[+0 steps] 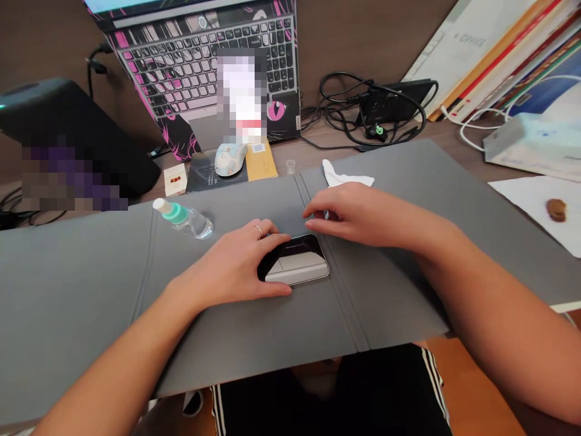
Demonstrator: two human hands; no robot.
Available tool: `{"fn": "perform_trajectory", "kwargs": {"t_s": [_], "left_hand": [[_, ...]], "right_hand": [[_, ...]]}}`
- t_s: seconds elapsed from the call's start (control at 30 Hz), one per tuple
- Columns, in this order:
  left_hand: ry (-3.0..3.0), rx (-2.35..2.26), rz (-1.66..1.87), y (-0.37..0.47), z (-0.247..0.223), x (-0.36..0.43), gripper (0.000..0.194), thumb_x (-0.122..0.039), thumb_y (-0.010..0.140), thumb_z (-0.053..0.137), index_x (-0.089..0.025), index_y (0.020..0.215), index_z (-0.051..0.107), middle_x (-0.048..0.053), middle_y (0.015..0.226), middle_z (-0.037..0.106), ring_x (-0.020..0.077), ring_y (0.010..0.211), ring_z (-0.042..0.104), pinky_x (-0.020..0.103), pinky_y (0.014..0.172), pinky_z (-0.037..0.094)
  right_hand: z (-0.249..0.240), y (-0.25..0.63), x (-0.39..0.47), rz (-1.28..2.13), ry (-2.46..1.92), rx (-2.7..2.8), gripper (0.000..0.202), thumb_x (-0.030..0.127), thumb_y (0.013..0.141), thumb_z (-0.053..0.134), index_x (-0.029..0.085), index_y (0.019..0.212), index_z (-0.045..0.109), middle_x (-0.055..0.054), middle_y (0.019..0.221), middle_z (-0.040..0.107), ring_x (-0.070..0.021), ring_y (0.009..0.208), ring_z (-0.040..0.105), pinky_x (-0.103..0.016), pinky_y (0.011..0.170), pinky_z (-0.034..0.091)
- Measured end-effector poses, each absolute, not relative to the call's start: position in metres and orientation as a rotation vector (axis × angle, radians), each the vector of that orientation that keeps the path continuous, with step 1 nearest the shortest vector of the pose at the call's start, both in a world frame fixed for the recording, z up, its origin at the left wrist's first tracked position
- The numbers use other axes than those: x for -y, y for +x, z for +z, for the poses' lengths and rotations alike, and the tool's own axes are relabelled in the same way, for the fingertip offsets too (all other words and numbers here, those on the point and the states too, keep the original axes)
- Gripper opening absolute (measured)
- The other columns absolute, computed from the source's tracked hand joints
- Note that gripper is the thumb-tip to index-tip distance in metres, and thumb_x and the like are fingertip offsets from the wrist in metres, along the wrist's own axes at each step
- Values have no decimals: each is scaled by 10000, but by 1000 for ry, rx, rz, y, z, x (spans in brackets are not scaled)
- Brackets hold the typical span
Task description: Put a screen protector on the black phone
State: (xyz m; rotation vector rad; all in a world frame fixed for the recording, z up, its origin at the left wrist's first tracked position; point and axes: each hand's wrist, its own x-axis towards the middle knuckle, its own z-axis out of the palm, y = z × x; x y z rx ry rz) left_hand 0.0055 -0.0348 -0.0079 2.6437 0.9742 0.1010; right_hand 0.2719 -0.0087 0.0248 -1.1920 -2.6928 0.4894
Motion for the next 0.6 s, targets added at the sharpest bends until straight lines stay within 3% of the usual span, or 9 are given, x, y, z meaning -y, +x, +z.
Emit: {"fn": "perform_trajectory", "kwargs": {"t_s": [0.17,0.23,0.33,0.47,0.6], "left_hand": [[2595,-973,118,6,-4,35,795,-687,845,703,-204,1456,547,98,1265,607,282,1104,621,440,945,546],[2527,-980,156,4,-2,33,677,-656,926,614,-213,1435,560,94,1251,613,272,1102,625,436,958,533],[2478,-1002,245,0,0,26,424,-476,1051,438,-208,1333,608,85,1223,625,251,1101,614,428,963,506],[2508,-1042,300,-4,0,20,286,-390,1006,512,-204,1177,647,58,1086,637,234,998,612,388,871,495],[2523,-1010,274,-2,-2,20,257,-365,990,541,-203,1154,655,52,1039,623,227,985,611,375,866,492]], "right_hand": [[27,271,9,519,-1226,2711,282,361,988,560,190,1050,776,-50,912,776,-189,776,658,-306,684,403],[27,271,9,548,-1226,2718,307,383,998,537,194,1060,771,-55,931,776,-195,792,663,-309,691,409],[27,271,9,555,-1236,2716,339,421,1005,513,195,1046,764,-57,904,765,-195,766,651,-309,678,407],[24,268,9,573,-1249,2783,349,462,997,517,214,1058,755,-51,860,720,-201,738,629,-310,644,380],[19,264,9,611,-1175,2843,369,501,998,514,214,1059,738,-58,918,657,-210,775,624,-321,670,388]]}}
